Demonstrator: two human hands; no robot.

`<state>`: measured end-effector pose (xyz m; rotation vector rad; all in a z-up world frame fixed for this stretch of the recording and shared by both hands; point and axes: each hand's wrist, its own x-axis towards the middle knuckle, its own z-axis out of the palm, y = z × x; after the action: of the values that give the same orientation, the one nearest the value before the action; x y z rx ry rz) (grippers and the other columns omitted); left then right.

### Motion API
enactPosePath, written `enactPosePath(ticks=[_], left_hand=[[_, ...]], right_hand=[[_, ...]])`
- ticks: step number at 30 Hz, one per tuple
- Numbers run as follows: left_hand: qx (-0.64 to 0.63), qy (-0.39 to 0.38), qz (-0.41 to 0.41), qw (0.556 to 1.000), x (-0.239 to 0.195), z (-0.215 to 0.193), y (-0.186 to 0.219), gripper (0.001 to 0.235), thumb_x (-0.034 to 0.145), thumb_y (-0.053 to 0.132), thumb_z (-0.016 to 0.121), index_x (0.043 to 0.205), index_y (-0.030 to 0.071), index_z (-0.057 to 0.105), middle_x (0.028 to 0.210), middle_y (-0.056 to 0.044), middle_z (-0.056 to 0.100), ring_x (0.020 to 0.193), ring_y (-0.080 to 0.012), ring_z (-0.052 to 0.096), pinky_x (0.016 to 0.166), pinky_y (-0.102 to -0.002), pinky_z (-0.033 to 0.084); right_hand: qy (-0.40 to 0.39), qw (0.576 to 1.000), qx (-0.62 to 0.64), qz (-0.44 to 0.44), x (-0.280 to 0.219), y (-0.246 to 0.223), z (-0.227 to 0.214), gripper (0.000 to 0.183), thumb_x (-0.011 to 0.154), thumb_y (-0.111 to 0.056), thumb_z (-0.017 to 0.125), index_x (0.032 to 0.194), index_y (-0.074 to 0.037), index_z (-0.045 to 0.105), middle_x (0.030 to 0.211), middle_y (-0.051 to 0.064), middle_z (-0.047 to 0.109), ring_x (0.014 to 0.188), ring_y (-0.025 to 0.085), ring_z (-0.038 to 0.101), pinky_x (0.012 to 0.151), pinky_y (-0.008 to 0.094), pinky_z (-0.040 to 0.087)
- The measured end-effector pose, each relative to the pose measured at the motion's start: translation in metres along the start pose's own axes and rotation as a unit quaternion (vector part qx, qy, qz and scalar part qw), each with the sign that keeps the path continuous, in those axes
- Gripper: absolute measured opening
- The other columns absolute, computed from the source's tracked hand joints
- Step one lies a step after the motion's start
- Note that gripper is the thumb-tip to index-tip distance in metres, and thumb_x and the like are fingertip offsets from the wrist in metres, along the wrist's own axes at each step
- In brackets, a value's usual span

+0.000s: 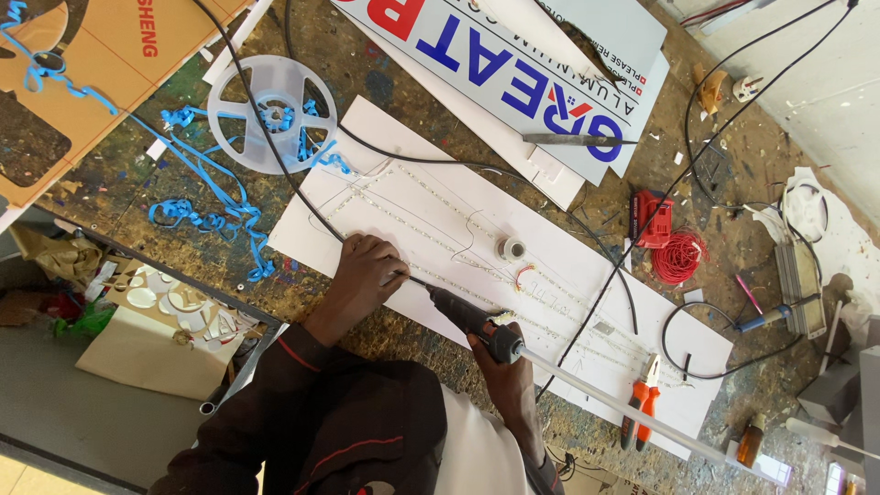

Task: The person applies adhesive using a hot glue gun to a template on a workspace and then positions a strip of LED lights along the glue path.

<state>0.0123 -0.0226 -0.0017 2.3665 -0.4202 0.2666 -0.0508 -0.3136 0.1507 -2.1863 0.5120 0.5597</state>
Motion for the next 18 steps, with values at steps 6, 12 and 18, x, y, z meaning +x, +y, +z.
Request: enactPosePath(ticks=[6, 12, 18], left_hand=[[0.008, 0.003, -0.004, 1.000, 0.003, -0.002, 0.001, 0.015, 0.106, 0.034, 0.081, 0.095, 0.024, 0.084, 0.104, 0.004, 0.070, 0.111, -0.0249, 0.060, 0.113, -0.051, 0.036], [0.018, 0.008, 0.006, 1.000, 0.001, -0.001, -0.001, 0.011, 0.106, 0.032, 0.082, 0.097, 0.026, 0.083, 0.106, 0.003, 0.068, 0.111, -0.0252, 0.060, 0.113, -0.050, 0.036], [-0.003, 0.013, 0.003, 1.000, -0.003, 0.009, -0.007, 0.007, 0.102, 0.028, 0.086, 0.096, 0.025, 0.084, 0.104, 0.005, 0.069, 0.111, -0.0245, 0.061, 0.113, -0.050, 0.036]], right_hand=[[-0.014, 1.000, 0.006, 0.021, 0.000, 0.000, -0.001, 0.036, 0.102, -0.044, 0.082, 0.121, -0.017, 0.066, 0.073, 0.002, 0.055, 0.063, 0.015, 0.039, 0.060, 0.033, 0.032], [-0.001, 1.000, -0.011, 0.006, 0.010, 0.005, 0.006, 0.040, 0.099, -0.046, 0.084, 0.122, -0.018, 0.066, 0.074, 0.003, 0.059, 0.065, 0.017, 0.042, 0.062, 0.035, 0.037], [0.008, 1.000, 0.023, 0.019, 0.019, 0.013, 0.006, 0.044, 0.096, -0.044, 0.085, 0.127, -0.016, 0.070, 0.075, 0.007, 0.068, 0.052, 0.015, 0.042, 0.047, 0.036, 0.036]])
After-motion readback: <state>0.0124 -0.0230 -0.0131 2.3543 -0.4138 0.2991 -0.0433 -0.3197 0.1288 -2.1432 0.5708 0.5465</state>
